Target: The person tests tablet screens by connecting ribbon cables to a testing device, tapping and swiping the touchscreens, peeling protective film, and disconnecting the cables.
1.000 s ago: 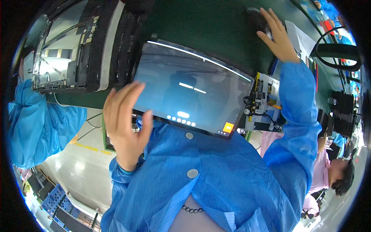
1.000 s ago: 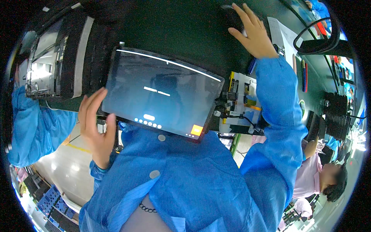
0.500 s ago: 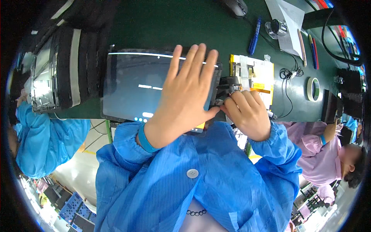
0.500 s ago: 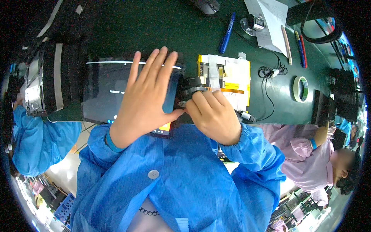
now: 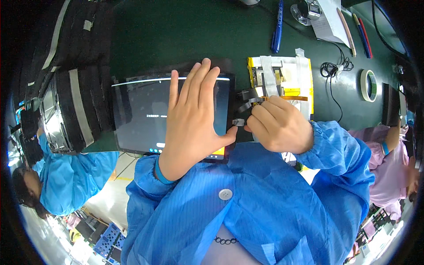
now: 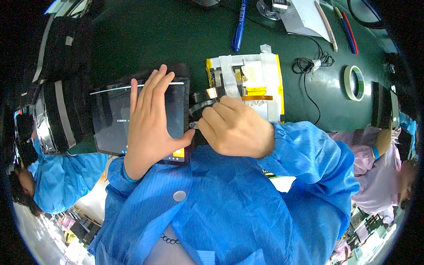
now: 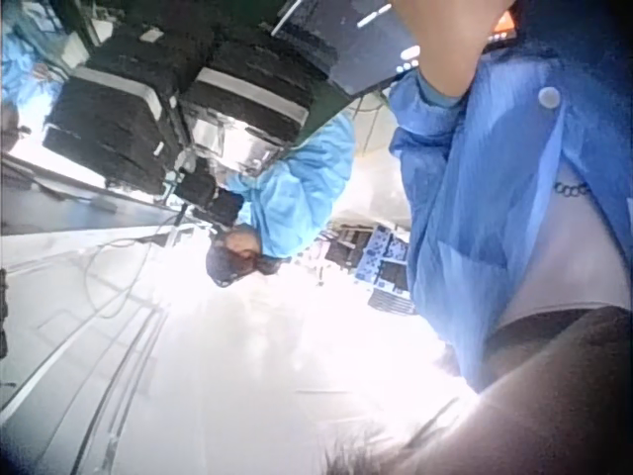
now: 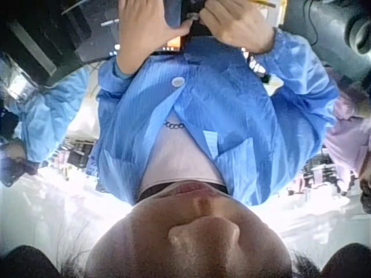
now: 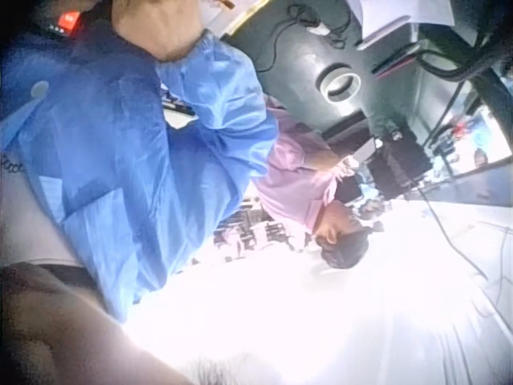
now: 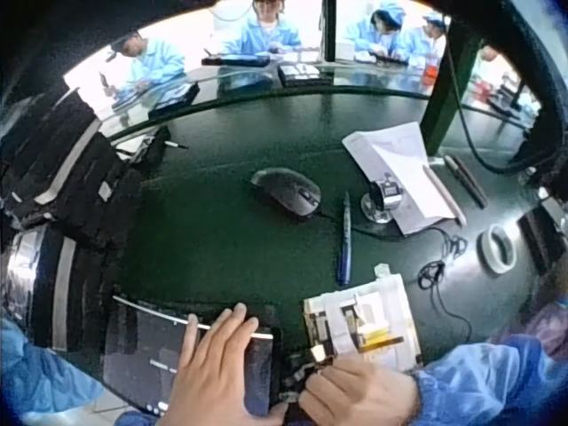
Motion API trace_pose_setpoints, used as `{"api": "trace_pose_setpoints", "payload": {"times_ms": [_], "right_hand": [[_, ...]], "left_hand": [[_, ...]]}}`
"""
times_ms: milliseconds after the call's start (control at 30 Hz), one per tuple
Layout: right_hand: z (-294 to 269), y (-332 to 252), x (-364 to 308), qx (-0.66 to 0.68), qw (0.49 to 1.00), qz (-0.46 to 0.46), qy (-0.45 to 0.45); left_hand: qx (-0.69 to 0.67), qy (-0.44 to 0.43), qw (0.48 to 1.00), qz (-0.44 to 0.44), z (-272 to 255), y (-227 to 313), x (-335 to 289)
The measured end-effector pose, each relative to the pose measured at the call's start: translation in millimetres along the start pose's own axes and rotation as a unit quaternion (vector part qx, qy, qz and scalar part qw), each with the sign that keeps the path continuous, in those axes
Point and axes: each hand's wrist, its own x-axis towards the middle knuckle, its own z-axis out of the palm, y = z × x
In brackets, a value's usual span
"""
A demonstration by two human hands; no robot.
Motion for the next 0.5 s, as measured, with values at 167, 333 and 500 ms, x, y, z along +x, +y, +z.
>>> {"api": "trace_pose_setpoints", "payload": {"times_ms": [167,333,500], "right_hand": [[-6,5,-8,-0.010,1.000,-0.001,-0.015],[-27,-7,-20,0.120,0.992,0.039,0.013],[-18,-23,-24,0.265,0.949,0.170,0.023]], "left_hand": [[-0.012,-0.008,1.000,-0.003,0,-1,-2],[-0.024,-0.009,1.000,-0.003,-1,-1,-5],[-0.021,0.035,0.999,0.016,-18,-15,-14]]}}
